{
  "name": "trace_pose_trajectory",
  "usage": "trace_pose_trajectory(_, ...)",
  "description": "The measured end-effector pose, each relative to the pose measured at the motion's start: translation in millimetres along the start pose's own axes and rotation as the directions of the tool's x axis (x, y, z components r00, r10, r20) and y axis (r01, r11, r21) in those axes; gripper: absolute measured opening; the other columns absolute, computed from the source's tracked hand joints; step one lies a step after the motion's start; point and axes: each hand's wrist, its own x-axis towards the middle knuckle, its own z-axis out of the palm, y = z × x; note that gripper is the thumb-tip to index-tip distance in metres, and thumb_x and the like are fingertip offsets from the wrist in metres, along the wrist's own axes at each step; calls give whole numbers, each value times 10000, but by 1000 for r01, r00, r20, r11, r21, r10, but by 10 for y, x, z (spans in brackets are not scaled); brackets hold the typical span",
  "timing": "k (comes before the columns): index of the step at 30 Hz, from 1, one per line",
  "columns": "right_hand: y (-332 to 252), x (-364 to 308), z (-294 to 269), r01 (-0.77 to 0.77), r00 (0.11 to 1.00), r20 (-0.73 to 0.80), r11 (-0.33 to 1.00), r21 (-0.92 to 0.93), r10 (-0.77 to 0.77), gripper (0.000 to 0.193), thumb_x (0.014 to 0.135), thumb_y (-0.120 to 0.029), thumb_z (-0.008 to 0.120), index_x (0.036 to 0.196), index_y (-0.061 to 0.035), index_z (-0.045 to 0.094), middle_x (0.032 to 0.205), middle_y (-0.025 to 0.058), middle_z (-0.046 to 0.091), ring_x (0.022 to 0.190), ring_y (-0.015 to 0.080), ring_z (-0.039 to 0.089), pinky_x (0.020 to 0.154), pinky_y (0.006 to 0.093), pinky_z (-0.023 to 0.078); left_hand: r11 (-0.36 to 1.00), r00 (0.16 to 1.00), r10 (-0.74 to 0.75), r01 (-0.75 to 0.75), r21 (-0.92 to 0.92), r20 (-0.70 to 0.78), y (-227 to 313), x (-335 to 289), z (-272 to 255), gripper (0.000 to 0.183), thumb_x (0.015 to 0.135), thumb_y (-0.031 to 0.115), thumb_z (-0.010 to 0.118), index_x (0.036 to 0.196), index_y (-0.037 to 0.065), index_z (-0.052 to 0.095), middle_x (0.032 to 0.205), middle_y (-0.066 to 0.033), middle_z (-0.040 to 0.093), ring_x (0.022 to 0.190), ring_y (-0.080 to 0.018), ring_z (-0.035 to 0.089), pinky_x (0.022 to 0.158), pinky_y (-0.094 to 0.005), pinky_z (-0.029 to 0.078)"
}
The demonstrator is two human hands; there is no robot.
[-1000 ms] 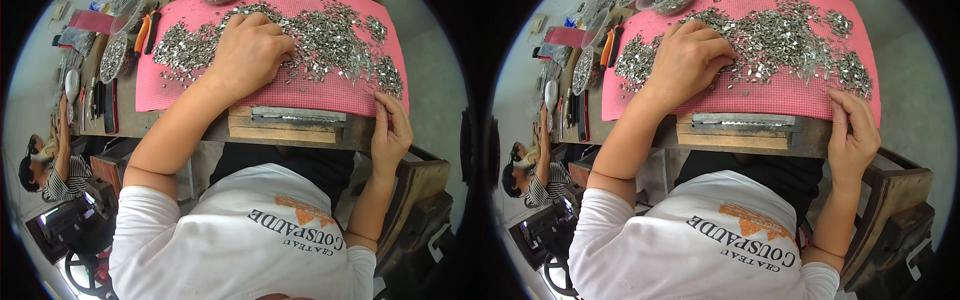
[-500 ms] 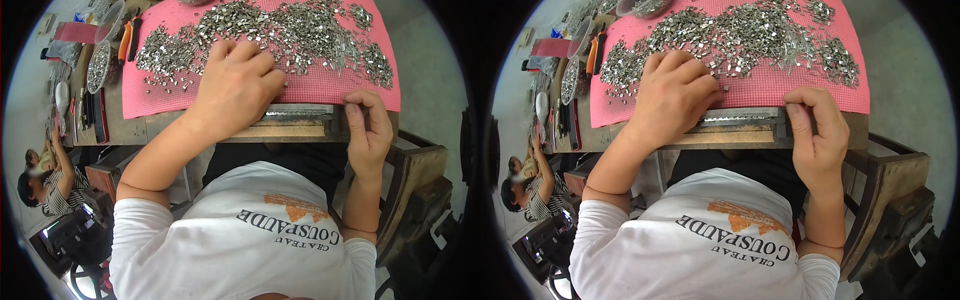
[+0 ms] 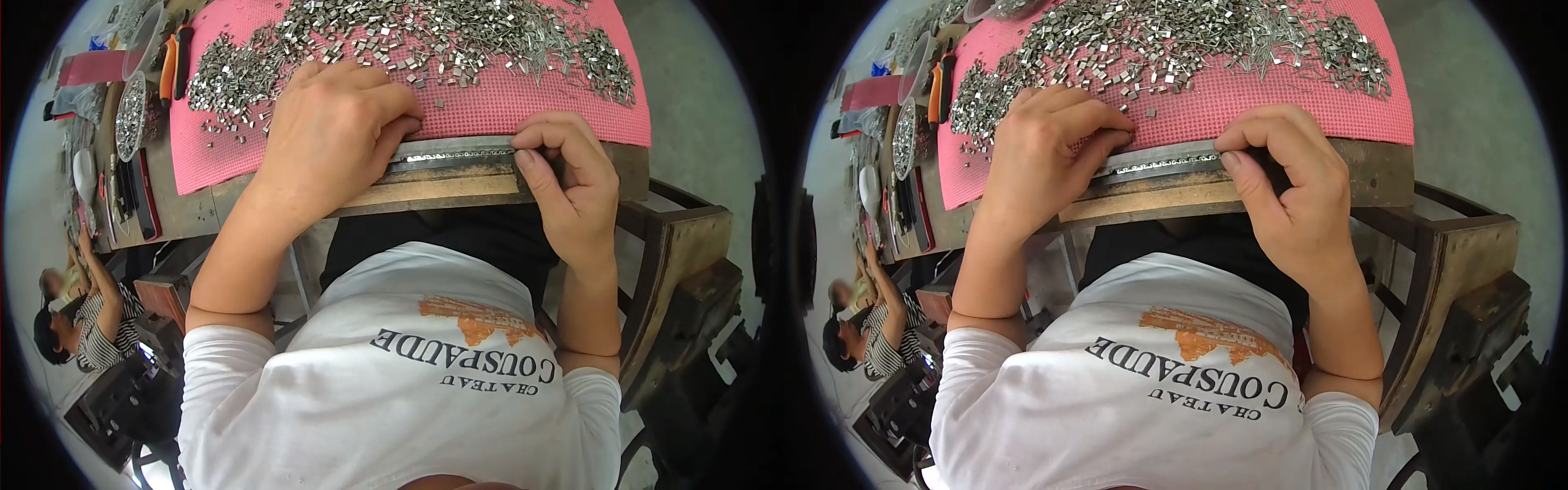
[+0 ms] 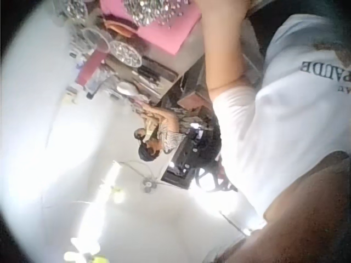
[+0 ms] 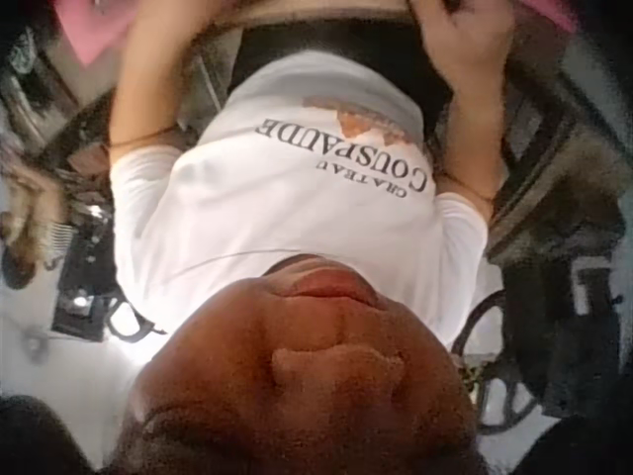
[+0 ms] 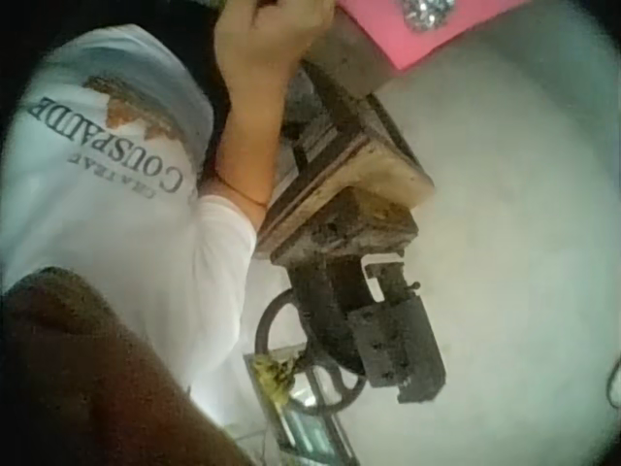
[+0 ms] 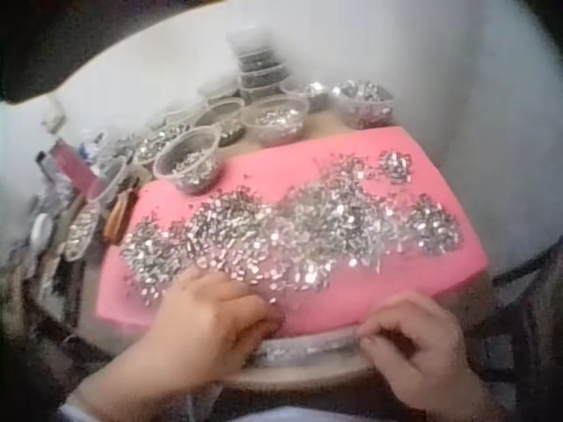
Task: The person places small metal components into a holder by hand, inserts the holder into a press machine, and presses it down with the machine lever. The person then removes the holder and places more components into it.
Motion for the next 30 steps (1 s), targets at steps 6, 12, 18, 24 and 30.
trace_pose_trajectory(6,-12,13,-6,36,999,21,997,-67,-35,146,827,81,687,955,9,676,960,108,680,845,230,666,753,320,527,975,988,-93,65,-212,-125,153,-15,89,67,881,131,725,914,91,684,818,-55,677,830,-298,655,771,-418,470)
trace_pose_trajectory(12,-49,35,8,107,994,7,980,-166,-107,155,784,81,718,913,-5,703,929,101,688,825,236,674,711,326,535,921,978,-123,49,-387,-169,374,-27,159,75,875,101,721,934,87,677,873,-47,664,828,-296,622,750,-411,438)
trace_pose_trajectory(18,-55,55,-33,160,987,33,973,-167,-156,222,762,85,721,953,-17,769,942,93,724,844,222,693,714,318,551,916,959,-125,14,-401,-253,442,-62,329,85,828,76,749,888,103,696,874,-16,663,798,-244,606,710,-376,408)
trace_pose_trajectory(24,25,21,-15,134,990,-32,985,-109,-139,230,779,86,706,973,-14,775,950,94,732,830,212,704,706,299,558,946,969,-95,17,-325,-226,468,-71,322,96,842,22,751,924,49,708,930,-93,706,846,-267,659,773,-355,485)
trace_pose_trajectory(30,74,12,-67,165,986,47,979,-118,-161,246,863,111,650,1064,20,761,1072,116,720,895,166,688,773,261,537,970,962,-39,-29,-243,-272,456,-72,358,116,826,41,769,925,66,713,927,-81,710,825,-256,656,739,-350,469)
